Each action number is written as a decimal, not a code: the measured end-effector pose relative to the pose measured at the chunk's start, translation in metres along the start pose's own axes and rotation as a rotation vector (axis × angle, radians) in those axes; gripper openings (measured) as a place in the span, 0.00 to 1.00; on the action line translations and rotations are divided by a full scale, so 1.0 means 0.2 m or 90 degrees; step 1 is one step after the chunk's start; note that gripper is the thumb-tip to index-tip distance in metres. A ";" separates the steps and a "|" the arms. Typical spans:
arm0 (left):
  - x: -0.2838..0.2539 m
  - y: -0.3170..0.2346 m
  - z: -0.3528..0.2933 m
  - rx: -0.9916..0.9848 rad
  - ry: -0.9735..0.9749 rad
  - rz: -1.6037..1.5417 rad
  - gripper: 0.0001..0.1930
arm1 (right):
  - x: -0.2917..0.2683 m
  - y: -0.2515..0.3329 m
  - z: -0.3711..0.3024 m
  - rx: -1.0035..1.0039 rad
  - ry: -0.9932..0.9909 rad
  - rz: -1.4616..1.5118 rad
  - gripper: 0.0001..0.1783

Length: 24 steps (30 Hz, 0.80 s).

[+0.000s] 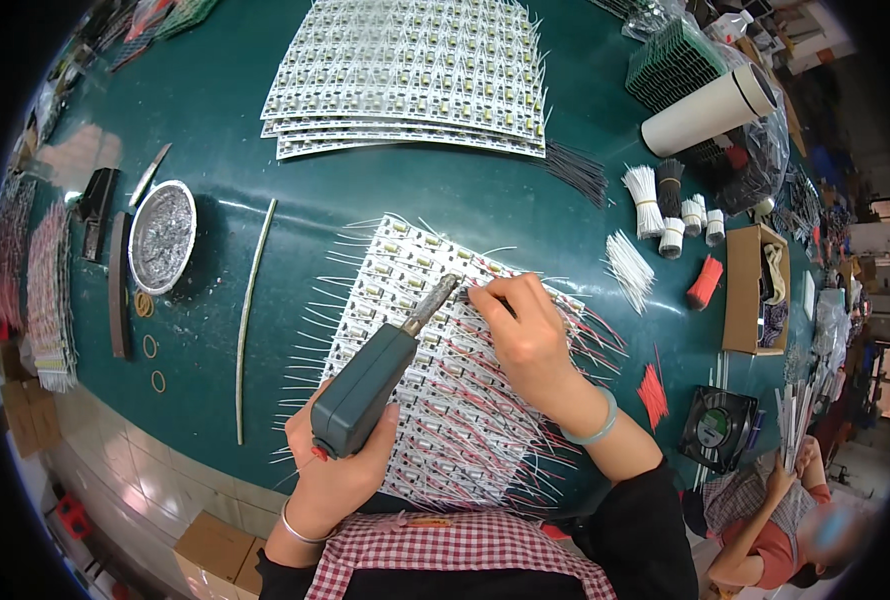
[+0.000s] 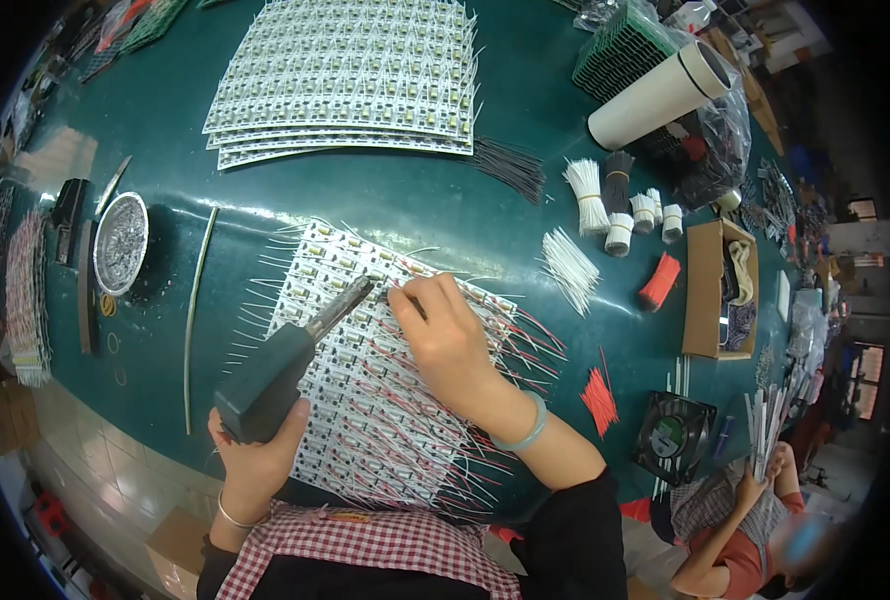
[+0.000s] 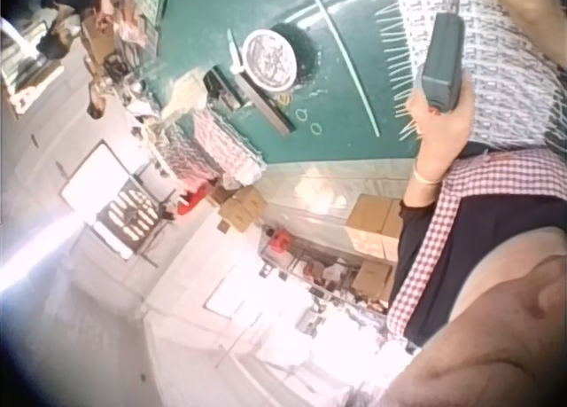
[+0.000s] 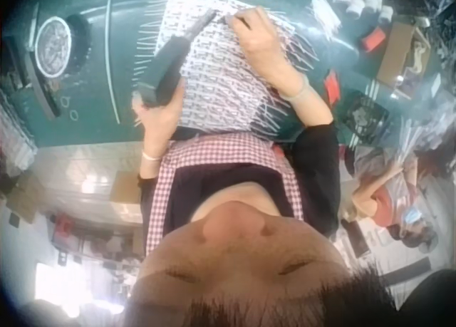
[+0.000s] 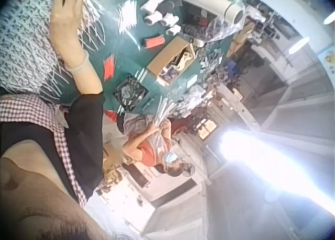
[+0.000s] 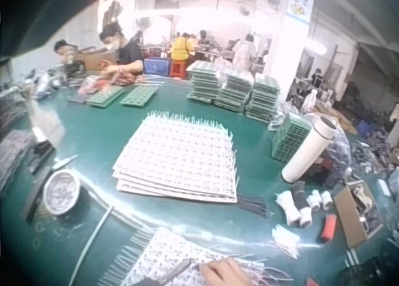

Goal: The person uses a soldering iron to attach white wires to a grid of LED modules on a green workbench. They repeatedly pick up wires, position them on the modules, and apply heat to secure them. The person works systematically across the grid, handling the tools and components with both hands.

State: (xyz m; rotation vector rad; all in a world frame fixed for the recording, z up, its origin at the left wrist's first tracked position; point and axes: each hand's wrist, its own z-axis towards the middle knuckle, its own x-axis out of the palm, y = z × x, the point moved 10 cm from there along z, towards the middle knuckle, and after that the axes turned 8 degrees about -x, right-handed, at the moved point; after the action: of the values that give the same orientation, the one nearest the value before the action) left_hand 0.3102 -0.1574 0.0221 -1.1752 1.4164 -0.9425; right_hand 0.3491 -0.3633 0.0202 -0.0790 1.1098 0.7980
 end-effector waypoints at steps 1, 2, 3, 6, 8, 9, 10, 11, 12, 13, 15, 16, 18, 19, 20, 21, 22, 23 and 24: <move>0.01 0.00 0.00 -0.015 0.006 0.007 0.10 | 0.00 0.00 0.00 0.001 0.001 -0.001 0.20; 0.02 0.01 0.01 -0.030 0.011 0.015 0.10 | 0.00 0.00 0.00 0.002 0.002 -0.002 0.20; 0.02 0.00 0.01 -0.020 0.010 0.024 0.09 | 0.01 -0.01 -0.01 0.003 0.003 -0.003 0.20; 0.03 -0.01 0.02 -0.005 0.010 0.048 0.09 | 0.01 -0.01 -0.01 0.006 0.007 -0.007 0.20; 0.03 -0.01 0.02 -0.014 0.015 0.057 0.08 | 0.01 -0.01 -0.01 0.006 0.004 -0.006 0.20; 0.03 0.00 0.02 -0.015 0.013 0.052 0.08 | 0.01 -0.01 -0.01 0.005 0.002 -0.005 0.20; 0.03 0.01 0.02 -0.016 0.011 0.047 0.08 | 0.01 -0.01 0.00 0.006 0.001 -0.004 0.20; 0.03 0.02 0.02 -0.017 0.009 0.041 0.08 | 0.01 -0.01 0.00 0.007 0.000 -0.004 0.20; 0.04 0.01 0.02 -0.009 0.013 0.053 0.08 | 0.01 -0.01 0.00 0.008 0.000 -0.003 0.20; 0.04 0.00 0.02 -0.002 0.016 0.064 0.08 | 0.01 -0.01 0.00 0.009 0.001 -0.004 0.20; 0.04 -0.03 0.03 0.013 0.018 0.092 0.08 | 0.02 -0.01 0.00 0.010 0.003 -0.006 0.20; 0.04 -0.04 0.03 0.020 0.016 0.109 0.08 | 0.02 -0.01 0.00 0.011 0.004 -0.006 0.20; 0.05 -0.06 0.03 0.037 0.012 0.134 0.08 | 0.02 -0.01 0.00 0.013 0.005 -0.005 0.20; 0.05 -0.06 0.03 0.047 0.011 0.143 0.08 | 0.02 -0.01 0.00 0.012 0.006 -0.006 0.20; 0.05 -0.07 0.03 0.057 0.010 0.151 0.08 | 0.02 -0.01 0.00 0.011 0.007 -0.007 0.20; 0.05 -0.06 0.03 0.049 0.011 0.148 0.08 | 0.02 -0.01 0.00 0.011 0.008 -0.008 0.20; 0.05 -0.05 0.03 0.042 0.012 0.144 0.08 | 0.02 -0.01 0.00 0.010 0.008 -0.010 0.19; 0.05 -0.04 0.03 0.035 0.013 0.141 0.08 | 0.01 -0.01 0.00 0.010 0.008 -0.013 0.19; 0.05 -0.04 0.03 0.043 0.014 0.145 0.08 | 0.01 -0.01 0.00 0.009 0.008 -0.015 0.19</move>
State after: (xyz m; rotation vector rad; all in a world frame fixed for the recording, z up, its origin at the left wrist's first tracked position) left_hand 0.3176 -0.1687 0.0274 -0.9340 1.4890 -0.8389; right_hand 0.3503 -0.3631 0.0175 -0.0847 1.1248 0.7689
